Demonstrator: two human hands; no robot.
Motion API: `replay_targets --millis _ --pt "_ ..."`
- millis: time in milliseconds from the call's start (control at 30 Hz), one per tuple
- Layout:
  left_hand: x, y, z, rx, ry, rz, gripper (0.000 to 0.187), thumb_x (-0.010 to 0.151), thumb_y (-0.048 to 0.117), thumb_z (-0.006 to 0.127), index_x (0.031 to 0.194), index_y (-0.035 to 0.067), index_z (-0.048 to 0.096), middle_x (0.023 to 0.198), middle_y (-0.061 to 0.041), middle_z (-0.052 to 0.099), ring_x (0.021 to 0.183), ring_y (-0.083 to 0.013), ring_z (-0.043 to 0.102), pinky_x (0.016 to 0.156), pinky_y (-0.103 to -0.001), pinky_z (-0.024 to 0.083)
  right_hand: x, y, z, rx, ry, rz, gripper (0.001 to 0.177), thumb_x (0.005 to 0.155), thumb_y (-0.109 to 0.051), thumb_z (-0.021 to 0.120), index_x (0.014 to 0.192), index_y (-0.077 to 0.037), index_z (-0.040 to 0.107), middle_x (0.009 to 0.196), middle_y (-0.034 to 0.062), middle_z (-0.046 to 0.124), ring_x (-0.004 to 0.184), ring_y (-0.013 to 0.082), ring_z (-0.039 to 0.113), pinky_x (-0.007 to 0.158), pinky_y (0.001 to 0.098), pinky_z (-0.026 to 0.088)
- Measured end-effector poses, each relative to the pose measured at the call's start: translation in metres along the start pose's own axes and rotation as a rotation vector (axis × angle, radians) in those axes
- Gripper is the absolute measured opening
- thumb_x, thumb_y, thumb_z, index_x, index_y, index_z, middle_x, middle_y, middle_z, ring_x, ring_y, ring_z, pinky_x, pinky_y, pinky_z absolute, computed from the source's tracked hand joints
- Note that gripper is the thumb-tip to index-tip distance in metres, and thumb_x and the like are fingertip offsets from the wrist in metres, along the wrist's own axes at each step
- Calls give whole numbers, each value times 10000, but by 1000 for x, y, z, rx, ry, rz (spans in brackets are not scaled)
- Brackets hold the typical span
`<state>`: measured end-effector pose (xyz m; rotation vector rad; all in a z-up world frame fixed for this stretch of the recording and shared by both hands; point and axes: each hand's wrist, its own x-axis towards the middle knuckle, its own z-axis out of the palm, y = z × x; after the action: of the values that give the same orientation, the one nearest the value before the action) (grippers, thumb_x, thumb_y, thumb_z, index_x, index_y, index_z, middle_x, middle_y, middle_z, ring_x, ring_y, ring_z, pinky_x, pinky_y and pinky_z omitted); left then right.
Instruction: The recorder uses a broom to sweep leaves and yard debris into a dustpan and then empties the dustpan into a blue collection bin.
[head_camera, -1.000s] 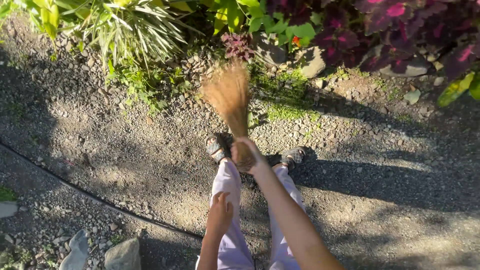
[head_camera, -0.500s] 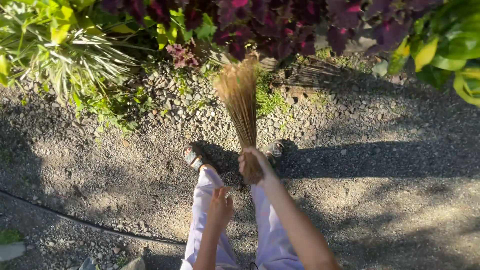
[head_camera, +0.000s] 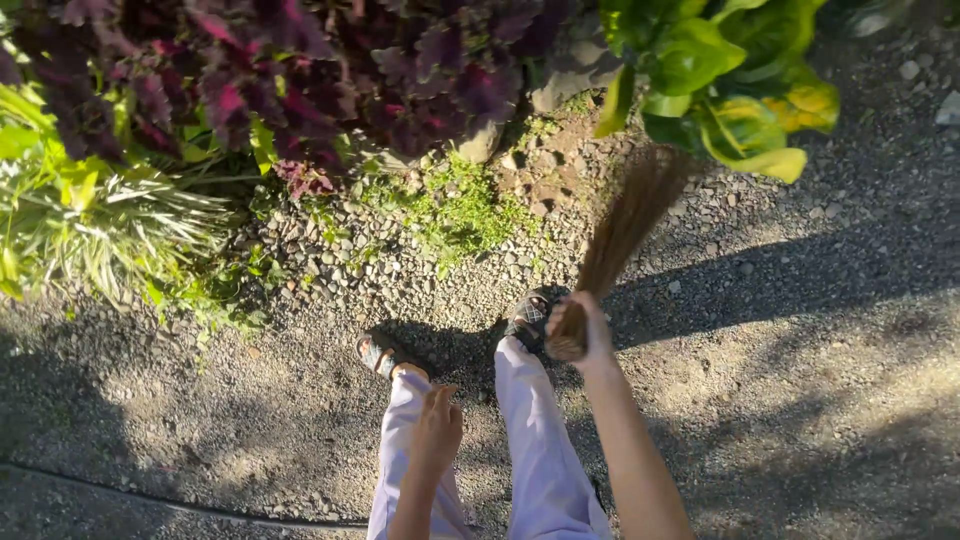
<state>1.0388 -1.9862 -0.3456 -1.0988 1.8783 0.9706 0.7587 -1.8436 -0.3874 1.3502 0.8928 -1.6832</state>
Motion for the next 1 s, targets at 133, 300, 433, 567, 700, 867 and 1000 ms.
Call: replay_targets --millis 133,300,433,567,700,867,1000 --pt "23 30 14 29 237 399 355 975 115 508 1318 43 563 1413 -209 514 1273 -430 580 1018 -483 522 9 -41 12 -106 -137 62 277 868 -198 669 1024 12 576 697 62 594 487 123 581 428 237 552" --pt "28 93 -5 -25 39 231 369 983 170 512 1338 78 547 1443 -153 514 1087 -336 689 952 -443 548 53 -169 -20 -90 -84 -56 299 886 -147 692 1070 20 527 779 119 648 514 140 602 440 210 556" --pt "27 98 -6 20 71 272 359 977 153 504 1323 70 556 1426 -165 522 1078 -346 690 911 -430 566 49 -163 -25 70 -104 -144 246 924 -156 635 1037 10 495 743 95 577 518 146 601 448 224 572" --pt "37 97 6 17 63 279 358 968 154 504 1309 61 555 1421 -184 520 1055 -365 695 879 -428 583 15 -90 12 242 -51 -125 197 913 -139 608 1018 -55 465 719 59 524 529 137 544 468 231 538" --pt "41 94 4 129 133 482 353 936 117 550 1278 39 591 1357 -232 551 1121 -439 644 906 -485 545 10 -60 0 122 -190 42 253 909 -173 615 1044 -15 470 706 90 541 507 151 572 435 248 547" --pt "33 165 -33 182 -6 363 343 972 123 502 1305 89 576 1420 -190 525 1062 -389 697 904 -461 567 37 -144 -70 101 -235 95 322 909 -111 692 1094 33 472 756 131 599 529 172 620 446 243 573" --pt "39 179 -40 167 4 437 359 968 95 498 1318 87 579 1435 -214 506 1051 -410 693 835 -466 593 15 -188 -118 480 -156 47 370 867 -81 708 1134 53 489 790 130 632 582 161 629 485 214 598"
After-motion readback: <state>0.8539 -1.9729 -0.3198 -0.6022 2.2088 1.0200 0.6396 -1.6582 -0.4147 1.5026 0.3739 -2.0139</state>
